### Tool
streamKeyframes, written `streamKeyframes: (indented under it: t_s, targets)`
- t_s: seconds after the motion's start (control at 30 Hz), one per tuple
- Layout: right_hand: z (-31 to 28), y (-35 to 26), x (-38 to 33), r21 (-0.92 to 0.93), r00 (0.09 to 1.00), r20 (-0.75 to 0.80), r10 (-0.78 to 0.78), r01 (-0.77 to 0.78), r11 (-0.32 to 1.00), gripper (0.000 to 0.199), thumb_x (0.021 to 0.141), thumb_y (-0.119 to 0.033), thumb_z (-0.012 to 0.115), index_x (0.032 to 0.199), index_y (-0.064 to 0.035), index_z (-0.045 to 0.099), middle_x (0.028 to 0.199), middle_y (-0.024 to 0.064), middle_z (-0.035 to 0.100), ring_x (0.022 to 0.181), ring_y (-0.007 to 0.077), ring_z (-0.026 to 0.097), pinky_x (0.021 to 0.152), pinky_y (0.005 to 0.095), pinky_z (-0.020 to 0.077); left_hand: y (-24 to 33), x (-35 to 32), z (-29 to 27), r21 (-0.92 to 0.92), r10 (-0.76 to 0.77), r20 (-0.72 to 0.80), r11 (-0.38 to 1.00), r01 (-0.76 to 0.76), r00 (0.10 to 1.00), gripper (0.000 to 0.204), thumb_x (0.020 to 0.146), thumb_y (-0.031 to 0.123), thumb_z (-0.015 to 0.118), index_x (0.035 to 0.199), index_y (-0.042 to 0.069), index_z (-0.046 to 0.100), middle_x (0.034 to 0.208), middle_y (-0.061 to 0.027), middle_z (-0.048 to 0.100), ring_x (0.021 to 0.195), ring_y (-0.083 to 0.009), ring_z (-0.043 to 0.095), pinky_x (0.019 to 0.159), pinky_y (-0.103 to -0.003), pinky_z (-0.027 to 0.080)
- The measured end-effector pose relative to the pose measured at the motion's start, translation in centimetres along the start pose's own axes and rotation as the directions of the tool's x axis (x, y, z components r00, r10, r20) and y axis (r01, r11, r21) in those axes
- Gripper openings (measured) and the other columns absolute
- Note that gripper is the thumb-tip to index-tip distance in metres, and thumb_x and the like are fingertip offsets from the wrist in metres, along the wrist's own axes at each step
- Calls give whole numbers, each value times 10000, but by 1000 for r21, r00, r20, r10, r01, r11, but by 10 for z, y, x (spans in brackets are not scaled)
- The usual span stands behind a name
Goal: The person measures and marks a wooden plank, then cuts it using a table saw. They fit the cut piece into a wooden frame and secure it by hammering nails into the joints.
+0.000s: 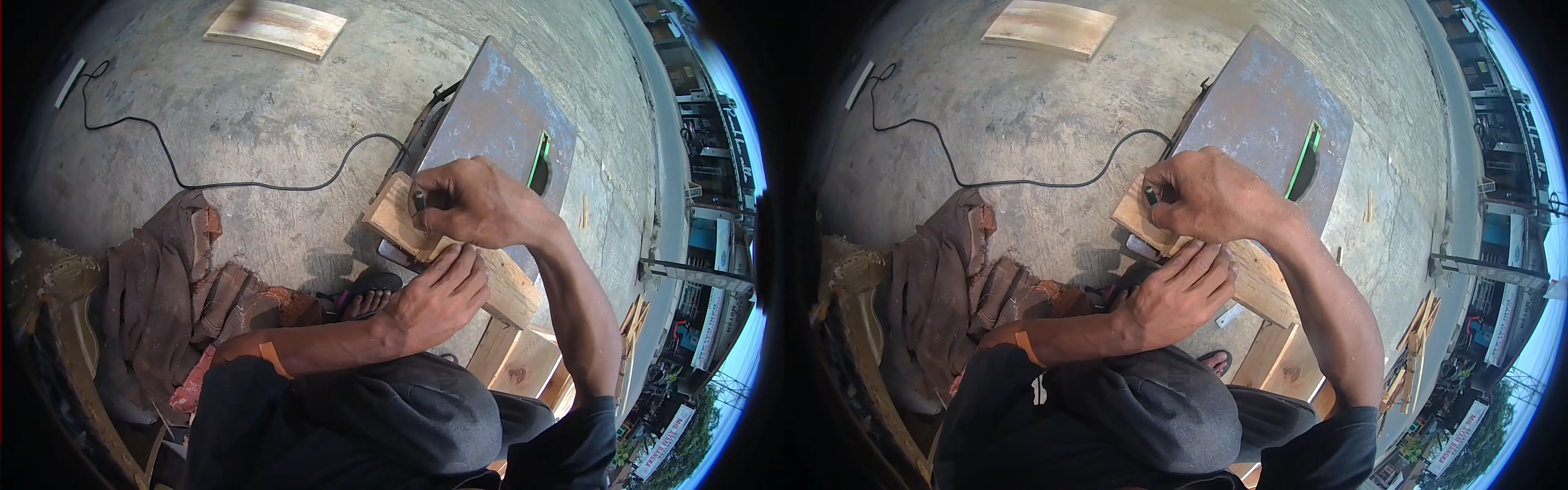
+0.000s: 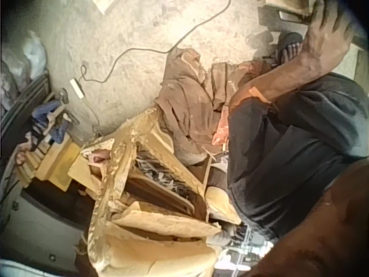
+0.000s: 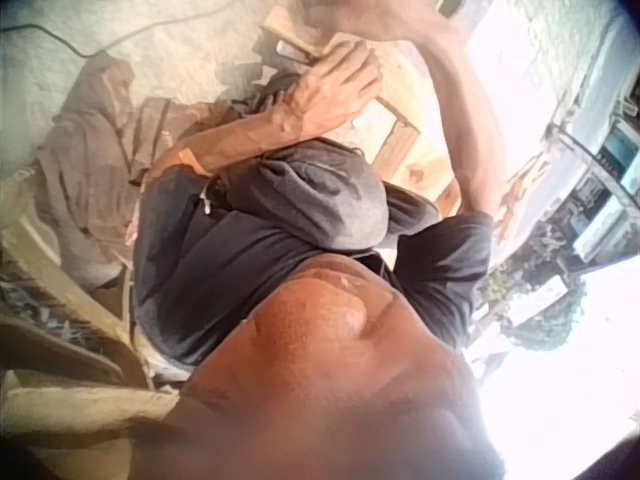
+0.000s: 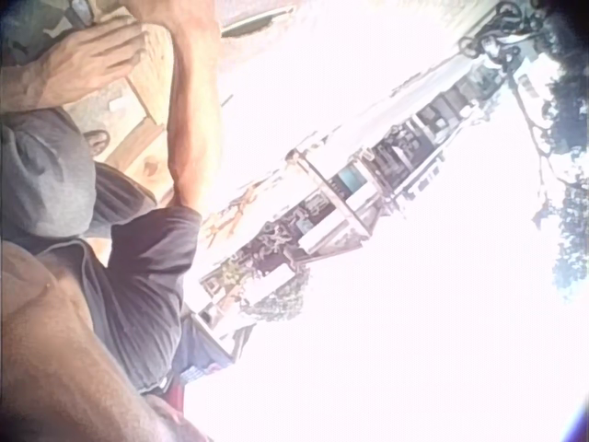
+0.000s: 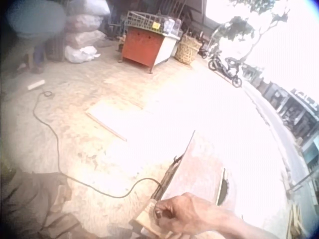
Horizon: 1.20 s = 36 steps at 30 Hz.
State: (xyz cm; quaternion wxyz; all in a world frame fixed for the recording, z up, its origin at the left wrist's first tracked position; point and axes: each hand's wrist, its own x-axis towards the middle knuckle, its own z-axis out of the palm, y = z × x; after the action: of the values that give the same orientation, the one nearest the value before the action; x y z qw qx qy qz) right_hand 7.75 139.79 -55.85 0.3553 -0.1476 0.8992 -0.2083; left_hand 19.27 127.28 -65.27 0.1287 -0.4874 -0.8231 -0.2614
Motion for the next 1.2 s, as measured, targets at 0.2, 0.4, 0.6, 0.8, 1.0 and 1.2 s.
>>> streamKeyframes:
  t_s: [0.2,0.4,0.6,0.8,1.0,1.2]
  targets:
    - [4,-10,0,-109,994,106,39,-27,994,153,808,-113,675,926,-35,732,757,147,706,698,270,684,683,414,529,1,-2,1,-26,-13,-2,1000,13,1000,382,844,201,602,1156,-13,653,1181,-147,630,1207,-284,589,1070,-401,469]
    - [7,0,6,-248,992,-19,128,-128,960,151,804,-70,663,918,-38,759,787,162,734,758,299,734,733,402,579,-1,1,-1,-19,-6,-29,1000,6,1000,373,856,194,593,1161,-12,655,1176,-149,632,1204,-283,593,1063,-393,476]
    - [-5,-9,-1,-133,982,-185,-31,6,991,167,799,-69,667,862,73,729,731,322,663,793,414,729,725,444,604,-1,-3,-1,-49,-26,12,998,27,1000,372,856,191,589,1160,-13,655,1194,-161,634,1225,-298,586,1085,-408,458]
    - [14,-3,-4,-342,983,-159,92,-142,929,163,812,-72,647,917,-11,757,760,203,712,709,343,724,681,406,571,1,-1,4,-83,-15,-3,996,15,1000,368,854,184,591,1159,-12,653,1183,-158,633,1210,-312,586,1062,-405,461]
    - [-17,-1,-29,-144,866,-500,-18,-63,988,230,827,-32,624,1007,-28,768,812,182,727,691,269,721,669,389,573,-4,9,-1,-37,7,29,999,-6,1000,377,861,164,603,1201,2,632,1213,-147,600,1207,-289,552,1033,-391,449]
    - [9,7,-92,-105,746,-663,-67,-4,994,281,855,3,614,1096,-41,751,812,145,658,672,287,673,626,403,542,-9,34,-8,-46,-10,193,999,19,981,401,876,177,601,1251,36,601,1182,-131,579,1089,-243,530,939,-371,401]
